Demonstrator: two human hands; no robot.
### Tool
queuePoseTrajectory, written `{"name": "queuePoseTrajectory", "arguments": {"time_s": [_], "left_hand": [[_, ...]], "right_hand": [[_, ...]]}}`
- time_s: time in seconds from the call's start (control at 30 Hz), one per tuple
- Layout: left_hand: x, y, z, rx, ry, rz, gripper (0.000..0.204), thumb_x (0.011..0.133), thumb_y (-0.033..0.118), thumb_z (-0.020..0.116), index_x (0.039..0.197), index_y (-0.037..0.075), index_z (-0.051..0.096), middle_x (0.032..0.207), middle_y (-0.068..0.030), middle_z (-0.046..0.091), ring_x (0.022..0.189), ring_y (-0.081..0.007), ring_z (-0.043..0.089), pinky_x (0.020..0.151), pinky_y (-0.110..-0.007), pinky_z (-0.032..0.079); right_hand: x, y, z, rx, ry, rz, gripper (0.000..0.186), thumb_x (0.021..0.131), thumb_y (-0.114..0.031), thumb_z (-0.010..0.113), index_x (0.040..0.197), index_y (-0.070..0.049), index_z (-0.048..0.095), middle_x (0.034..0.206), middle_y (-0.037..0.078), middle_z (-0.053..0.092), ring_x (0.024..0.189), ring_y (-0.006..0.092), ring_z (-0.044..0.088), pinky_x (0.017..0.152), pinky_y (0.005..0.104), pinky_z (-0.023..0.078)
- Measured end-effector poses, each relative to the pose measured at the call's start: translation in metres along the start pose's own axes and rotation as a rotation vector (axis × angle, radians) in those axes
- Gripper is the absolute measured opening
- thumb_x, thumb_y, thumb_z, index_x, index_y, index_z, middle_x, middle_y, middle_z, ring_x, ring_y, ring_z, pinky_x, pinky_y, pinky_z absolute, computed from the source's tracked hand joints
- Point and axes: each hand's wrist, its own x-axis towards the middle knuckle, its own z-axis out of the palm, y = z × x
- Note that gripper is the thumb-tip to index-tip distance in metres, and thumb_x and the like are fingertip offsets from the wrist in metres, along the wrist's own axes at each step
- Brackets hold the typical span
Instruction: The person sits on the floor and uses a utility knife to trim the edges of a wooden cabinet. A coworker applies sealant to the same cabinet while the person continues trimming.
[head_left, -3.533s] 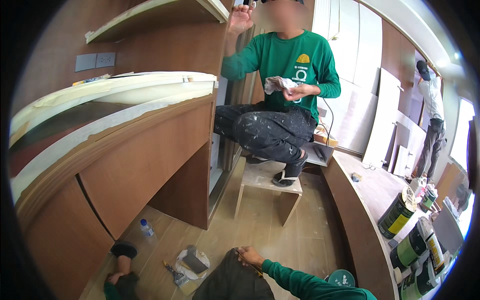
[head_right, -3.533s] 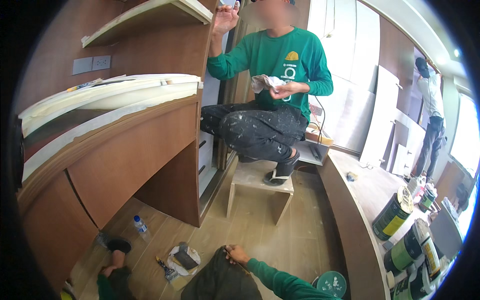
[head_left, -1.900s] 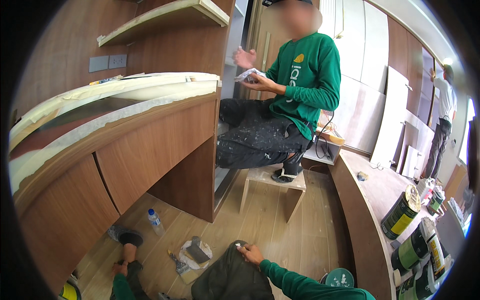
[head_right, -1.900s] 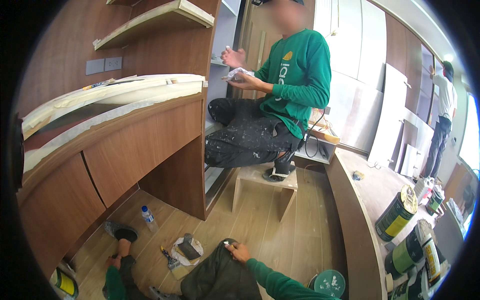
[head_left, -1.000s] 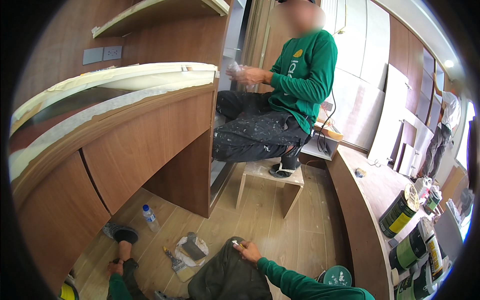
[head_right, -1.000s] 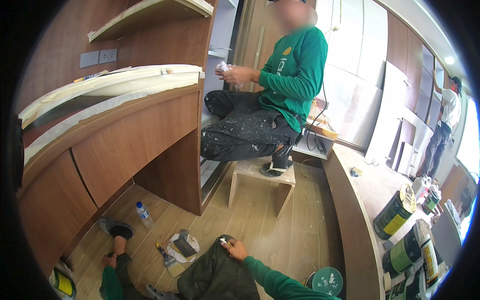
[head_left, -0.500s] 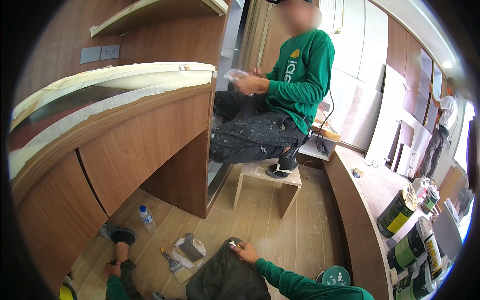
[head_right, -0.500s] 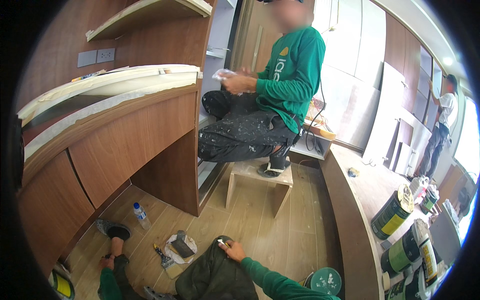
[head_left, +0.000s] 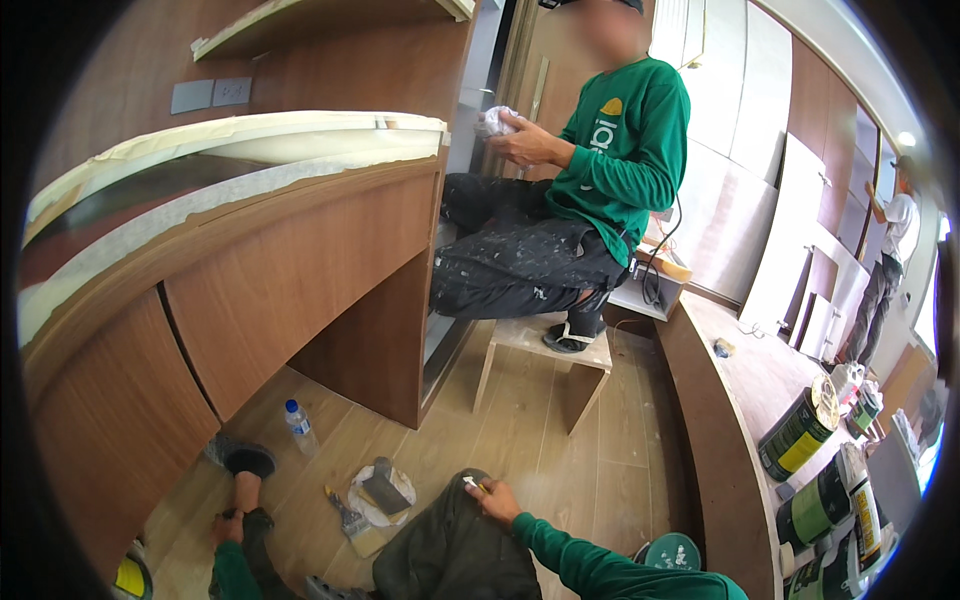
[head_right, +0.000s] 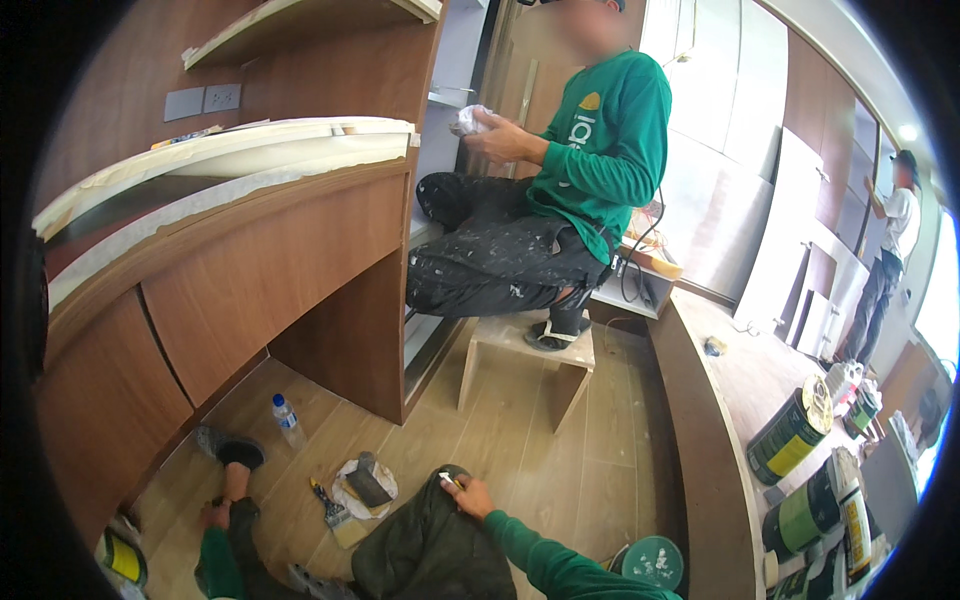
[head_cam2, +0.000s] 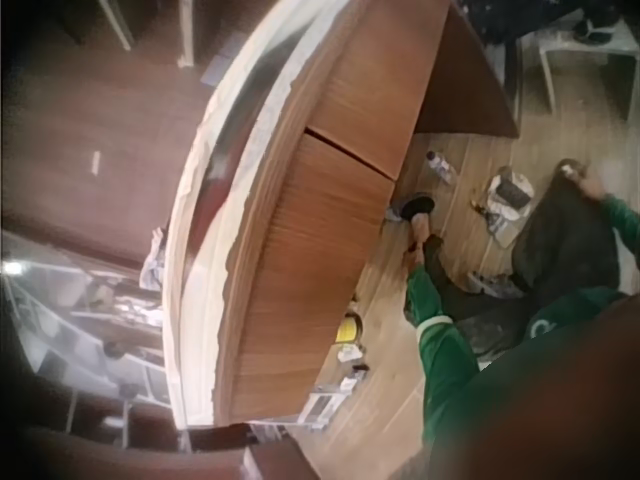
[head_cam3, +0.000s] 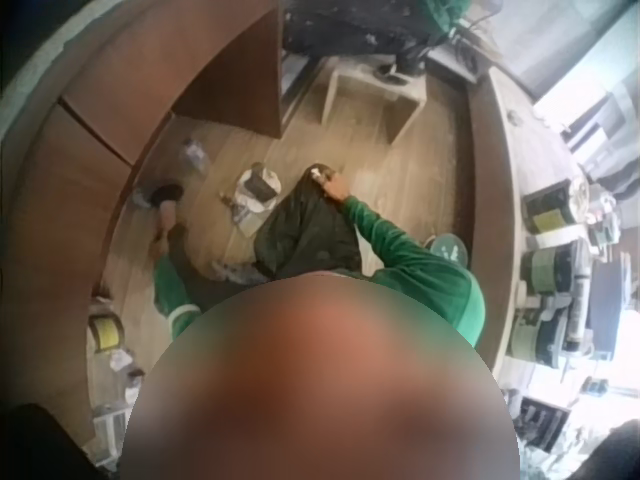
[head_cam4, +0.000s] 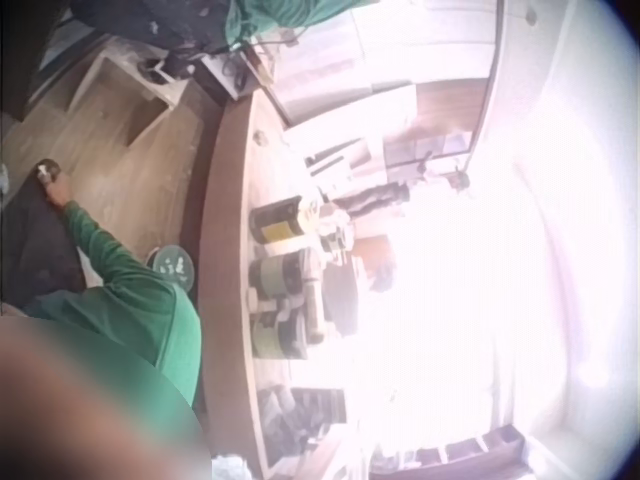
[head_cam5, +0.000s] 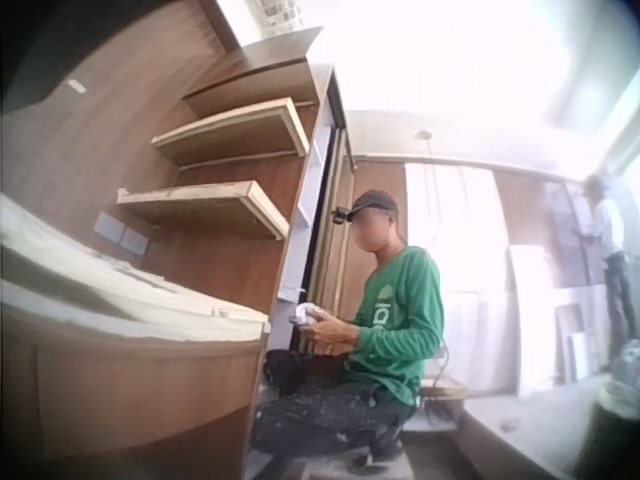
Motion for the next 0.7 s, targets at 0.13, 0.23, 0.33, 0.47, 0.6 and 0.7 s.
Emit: {"name": "queuePoseTrajectory", "arguments": {"time_s": [0.13,0.23,0.33,0.47,0.6,0.7], "left_hand": [[0.008,-0.014,0.009,-0.071,0.059,0.033,0.086,0.090,0.058,0.065,0.149,-0.003,0.049,0.151,-0.0228,0.055,0.138,-0.0427,0.053,0.116,-0.051,0.045],[-0.010,0.011,0.000,-0.052,0.014,-0.006,0.086,0.090,0.059,0.065,0.149,-0.002,0.050,0.151,-0.0225,0.055,0.139,-0.0406,0.053,0.116,-0.050,0.045],[-0.005,0.009,0.002,-0.045,0.042,-0.037,0.087,0.090,0.061,0.065,0.149,-0.001,0.050,0.152,-0.0216,0.053,0.139,-0.0402,0.053,0.116,-0.052,0.044],[0.023,-0.012,0.014,-0.024,0.055,0.006,0.087,0.091,0.063,0.063,0.151,0.001,0.049,0.156,-0.0205,0.050,0.141,-0.0412,0.051,0.116,-0.056,0.043],[0.019,-0.005,0.013,-0.042,-0.004,-0.026,0.089,0.091,0.065,0.063,0.151,0.001,0.049,0.156,-0.0208,0.050,0.141,-0.0417,0.051,0.115,-0.057,0.043],[0.016,-0.003,0.014,-0.031,0.058,-0.023,0.090,0.090,0.066,0.064,0.149,-0.001,0.050,0.155,-0.0217,0.050,0.140,-0.0420,0.052,0.114,-0.056,0.045]], "right_hand": [[0.001,-0.002,0.001,-0.029,0.000,-0.015,0.045,0.100,-0.042,0.070,0.102,0.003,0.071,0.074,0.007,0.065,0.061,0.0148,0.061,0.060,0.0334,0.052],[-0.002,-0.003,-0.008,0.013,0.021,0.018,0.045,0.099,-0.042,0.071,0.100,0.003,0.071,0.074,0.006,0.064,0.061,0.0142,0.061,0.059,0.0323,0.051],[-0.004,-0.009,-0.005,0.024,0.019,0.005,0.044,0.099,-0.041,0.072,0.096,0.002,0.070,0.073,0.006,0.064,0.061,0.0135,0.061,0.058,0.0314,0.051],[-0.012,-0.021,-0.006,0.088,0.038,-0.044,0.042,0.099,-0.039,0.072,0.089,0.001,0.068,0.073,0.004,0.063,0.059,0.0123,0.059,0.056,0.0308,0.049],[-0.042,-0.042,-0.024,0.259,0.052,-0.079,0.032,0.098,-0.030,0.072,0.087,-0.001,0.067,0.071,0.003,0.062,0.057,0.0110,0.056,0.053,0.0300,0.046],[-0.055,-0.040,-0.042,0.279,0.067,-0.162,0.023,0.098,-0.021,0.071,0.087,-0.001,0.066,0.070,0.003,0.062,0.056,0.0114,0.056,0.052,0.0294,0.045]]}}
